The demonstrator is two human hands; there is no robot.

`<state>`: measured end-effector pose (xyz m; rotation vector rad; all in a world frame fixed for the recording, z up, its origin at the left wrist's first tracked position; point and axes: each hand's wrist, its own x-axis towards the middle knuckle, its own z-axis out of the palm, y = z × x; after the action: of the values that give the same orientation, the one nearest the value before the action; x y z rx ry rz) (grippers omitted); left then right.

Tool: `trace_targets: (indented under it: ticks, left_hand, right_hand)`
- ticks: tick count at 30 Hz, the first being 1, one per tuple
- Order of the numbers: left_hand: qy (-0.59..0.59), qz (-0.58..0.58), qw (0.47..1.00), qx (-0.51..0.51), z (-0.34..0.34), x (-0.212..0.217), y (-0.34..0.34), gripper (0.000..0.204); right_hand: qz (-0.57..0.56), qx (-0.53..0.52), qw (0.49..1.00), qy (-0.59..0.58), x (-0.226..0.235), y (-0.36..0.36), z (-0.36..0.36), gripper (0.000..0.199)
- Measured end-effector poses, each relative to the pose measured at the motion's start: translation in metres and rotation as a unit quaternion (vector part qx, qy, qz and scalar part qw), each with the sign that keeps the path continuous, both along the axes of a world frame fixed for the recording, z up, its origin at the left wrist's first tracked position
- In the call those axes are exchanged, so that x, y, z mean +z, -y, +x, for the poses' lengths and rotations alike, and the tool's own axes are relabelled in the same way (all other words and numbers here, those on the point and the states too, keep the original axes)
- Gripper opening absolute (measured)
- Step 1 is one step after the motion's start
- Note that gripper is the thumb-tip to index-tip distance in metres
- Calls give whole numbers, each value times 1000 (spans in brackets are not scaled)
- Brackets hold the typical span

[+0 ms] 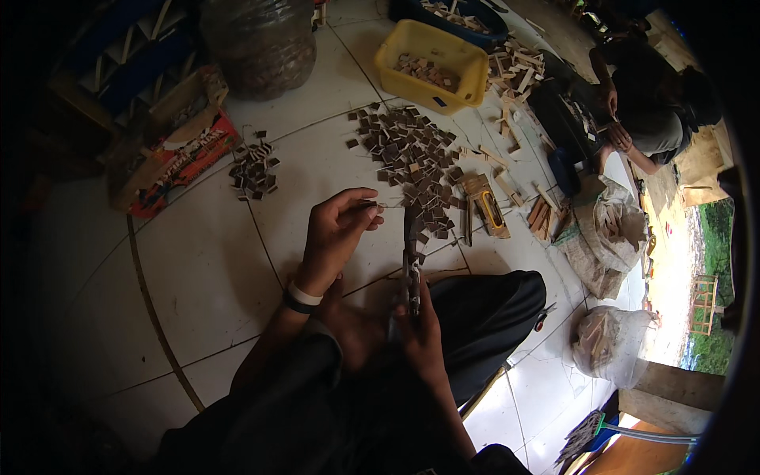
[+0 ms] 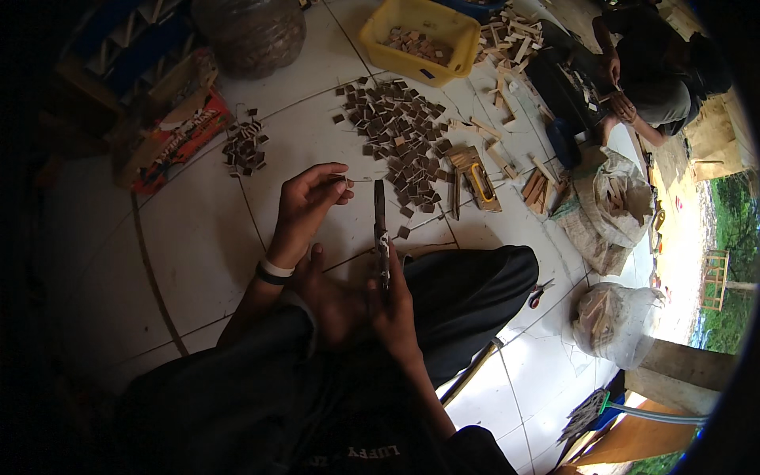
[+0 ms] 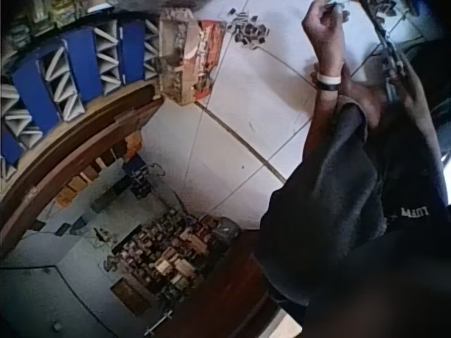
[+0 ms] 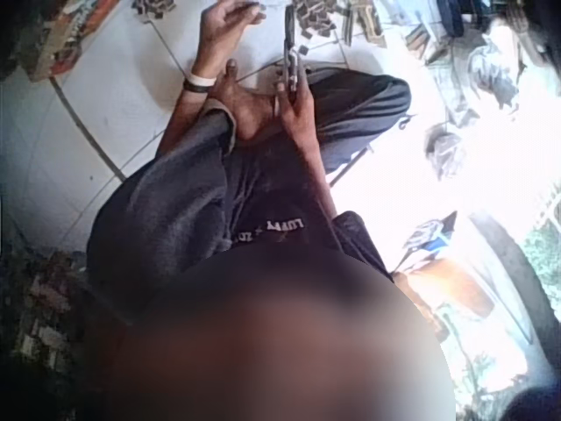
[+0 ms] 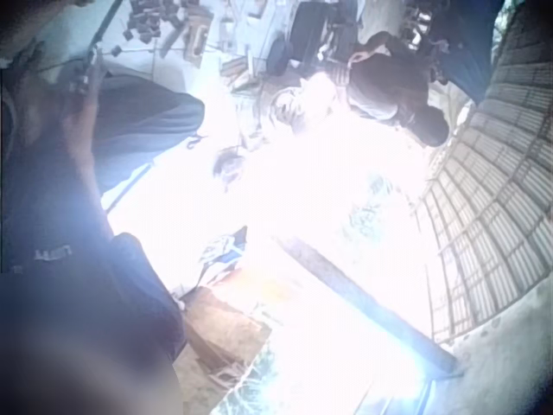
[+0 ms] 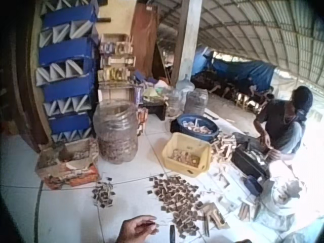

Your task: The person sits on the floor and uses pliers to trim small wooden pieces one by one. They pick up each piece, adjust it in the pliers, and cut or trim it before placing it back on the floor. The process is repeated continuously with multiple small wooden items.

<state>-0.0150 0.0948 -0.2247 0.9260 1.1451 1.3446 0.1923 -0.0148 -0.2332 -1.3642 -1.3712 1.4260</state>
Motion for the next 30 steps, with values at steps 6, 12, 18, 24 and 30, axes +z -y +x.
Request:
trace_targets:
  ticks: [6,12,18,24,30]
  left_hand:
    - [51,-36,998,15,-1,14,7,28]
    - [82,-46,995,21,0,19,9,26]
    - [53,-38,998,11,-1,23,9,28]
    - [37,-33,999,2,-2,26,10,30]
    - [43,-22,999,-2,-2,26,10,30]
  right_hand:
    - [36,44,997,44,4,-5,-1,68]
    - [42,77,995,37,-1,-6,-4,69]
    - [30,82,995,45,3,-5,-5,69]
    - [44,79,994,56,9,-6,-8,69]
    - [60,73,993,72,8,-5,-9,69]
